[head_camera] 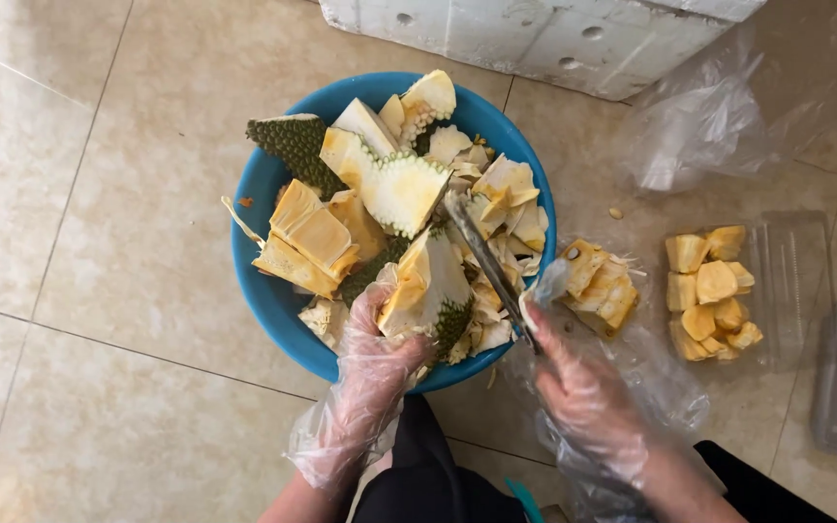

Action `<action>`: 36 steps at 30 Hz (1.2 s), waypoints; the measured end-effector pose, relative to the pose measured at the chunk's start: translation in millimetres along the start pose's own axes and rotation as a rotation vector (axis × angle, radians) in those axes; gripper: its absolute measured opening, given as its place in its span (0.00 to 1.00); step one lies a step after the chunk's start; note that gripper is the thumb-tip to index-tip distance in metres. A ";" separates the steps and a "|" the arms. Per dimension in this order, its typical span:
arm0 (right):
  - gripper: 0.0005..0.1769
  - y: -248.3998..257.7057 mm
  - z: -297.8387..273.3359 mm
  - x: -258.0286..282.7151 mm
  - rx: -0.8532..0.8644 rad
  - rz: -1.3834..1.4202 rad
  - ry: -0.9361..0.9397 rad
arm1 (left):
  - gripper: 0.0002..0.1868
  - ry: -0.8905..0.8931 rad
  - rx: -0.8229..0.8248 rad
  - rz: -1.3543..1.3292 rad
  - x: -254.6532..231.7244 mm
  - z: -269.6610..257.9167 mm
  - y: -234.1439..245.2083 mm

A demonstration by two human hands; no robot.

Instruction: Peeling and coring jackfruit pieces with a knife and placing them in a container.

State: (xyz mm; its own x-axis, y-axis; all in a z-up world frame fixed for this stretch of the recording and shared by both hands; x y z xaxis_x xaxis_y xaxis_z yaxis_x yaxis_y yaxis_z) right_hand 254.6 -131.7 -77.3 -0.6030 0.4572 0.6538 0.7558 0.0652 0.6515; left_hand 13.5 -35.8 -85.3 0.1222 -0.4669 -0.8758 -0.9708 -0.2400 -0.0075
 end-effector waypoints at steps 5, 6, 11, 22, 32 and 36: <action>0.50 -2.7 -37.1 2.4 -0.206 -0.498 0.571 | 0.32 -0.072 -0.003 -0.078 17.6 3.5 7.0; 0.50 -2.0 -37.0 9.2 -0.211 -0.497 0.564 | 0.32 -0.071 0.005 -0.075 16.9 3.3 8.0; 0.46 -11.8 -40.7 26.6 -0.047 -0.648 0.595 | 0.31 -0.048 -0.120 0.139 12.2 -2.7 14.7; 0.46 -43.2 -2.0 56.6 -0.151 -0.611 0.574 | 0.28 -0.071 0.025 -0.015 -23.3 -19.8 -9.5; 0.55 -50.0 20.4 24.7 -0.183 -0.746 0.584 | 0.30 -0.146 0.040 0.005 -29.5 -13.8 -18.5; 0.54 -33.4 28.0 32.0 -0.240 -0.901 0.643 | 0.33 0.018 -0.095 0.123 -8.5 -21.2 -3.4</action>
State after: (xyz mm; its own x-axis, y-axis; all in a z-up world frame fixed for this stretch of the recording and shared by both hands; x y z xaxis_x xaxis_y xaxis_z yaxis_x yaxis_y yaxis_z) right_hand 217.3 -94.4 -88.9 -0.9747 -0.2152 -0.0600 -0.0473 -0.0637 0.9968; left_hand 20.2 -49.0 -67.6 0.0076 -0.5126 -0.8586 -0.9549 -0.2586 0.1459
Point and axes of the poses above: each hand's wrist, its own z-axis towards the middle knuckle, its own y-axis out of the back of the hand, x = y × z, the point moved 6 cm from there along z, towards the middle knuckle, and after that the axes turned 14 degrees about -x, right-handed, at the moved point
